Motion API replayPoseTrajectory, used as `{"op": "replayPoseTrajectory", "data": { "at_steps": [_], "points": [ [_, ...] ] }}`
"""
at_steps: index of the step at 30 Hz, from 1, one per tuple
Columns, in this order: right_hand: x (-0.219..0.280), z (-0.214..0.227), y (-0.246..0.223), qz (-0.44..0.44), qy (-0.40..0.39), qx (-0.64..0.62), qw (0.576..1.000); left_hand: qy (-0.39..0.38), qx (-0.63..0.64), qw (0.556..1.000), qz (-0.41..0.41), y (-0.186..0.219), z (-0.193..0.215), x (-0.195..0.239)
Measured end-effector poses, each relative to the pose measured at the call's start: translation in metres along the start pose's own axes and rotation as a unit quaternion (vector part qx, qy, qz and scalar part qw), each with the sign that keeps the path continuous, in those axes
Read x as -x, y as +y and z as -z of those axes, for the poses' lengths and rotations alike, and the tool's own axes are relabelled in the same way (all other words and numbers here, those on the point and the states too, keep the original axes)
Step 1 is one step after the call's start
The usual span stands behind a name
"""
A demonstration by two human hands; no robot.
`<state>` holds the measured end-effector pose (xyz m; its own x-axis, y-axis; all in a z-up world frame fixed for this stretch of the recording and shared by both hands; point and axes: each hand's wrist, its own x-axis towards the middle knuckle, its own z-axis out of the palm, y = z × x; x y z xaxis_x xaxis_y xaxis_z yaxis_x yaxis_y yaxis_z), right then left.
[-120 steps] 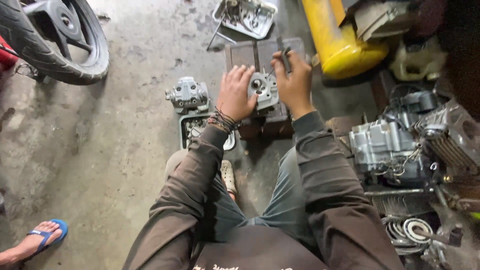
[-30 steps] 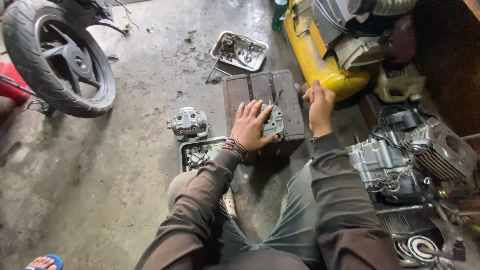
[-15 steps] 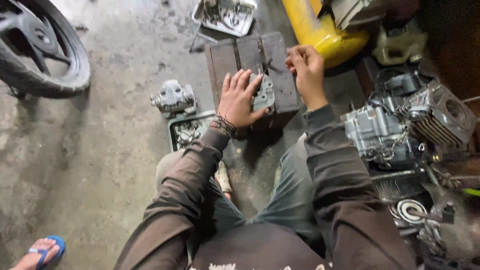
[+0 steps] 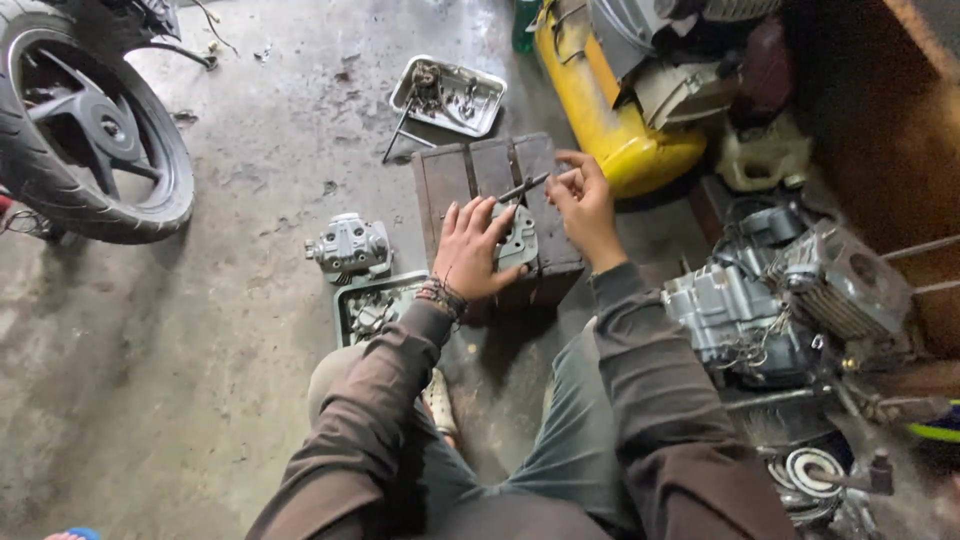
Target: Testing valve movement and component fitment in a motorcycle cylinder head using a metal rod
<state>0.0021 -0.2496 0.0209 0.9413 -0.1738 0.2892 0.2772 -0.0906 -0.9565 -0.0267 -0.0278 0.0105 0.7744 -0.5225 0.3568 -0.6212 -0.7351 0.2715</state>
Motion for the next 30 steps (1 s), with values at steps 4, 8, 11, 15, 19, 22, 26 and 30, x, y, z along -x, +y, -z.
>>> {"op": "replayPoseTrajectory", "data": {
  "at_steps": [4, 8, 11, 15, 19, 22, 26, 30],
  "points": [
    [-0.005, -0.004, -0.007, -0.007, -0.039, 0.016, 0.999, 0.012, -0.017, 1.000, -0.003, -0.003, 0.000, -0.006],
    [-0.002, 0.007, -0.011, -0.044, 0.053, 0.052, 0.996, 0.004, 0.011, 1.000, 0.012, -0.002, -0.001, -0.006],
    [-0.006, 0.008, 0.002, -0.006, 0.073, 0.031, 0.997, 0.004, 0.008, 1.000, 0.008, -0.003, -0.002, -0.004],
    [-0.005, 0.011, -0.003, -0.021, 0.071, 0.033, 0.997, 0.007, 0.012, 1.000, 0.005, -0.002, -0.004, -0.006],
    [-0.003, 0.002, -0.023, -0.015, -0.002, 0.025, 1.000, 0.005, 0.011, 1.000, 0.008, -0.002, -0.002, -0.008],
    [0.003, -0.005, -0.029, -0.017, -0.044, 0.033, 0.998, 0.003, 0.008, 1.000, 0.011, -0.001, -0.003, -0.004],
    [0.006, -0.010, -0.035, -0.012, -0.060, 0.046, 0.997, 0.001, 0.000, 1.000, 0.010, 0.000, -0.002, -0.005],
    [0.005, -0.007, -0.033, -0.003, -0.051, 0.085, 0.995, 0.006, -0.007, 1.000, 0.015, 0.001, -0.001, -0.004]
  ]
}}
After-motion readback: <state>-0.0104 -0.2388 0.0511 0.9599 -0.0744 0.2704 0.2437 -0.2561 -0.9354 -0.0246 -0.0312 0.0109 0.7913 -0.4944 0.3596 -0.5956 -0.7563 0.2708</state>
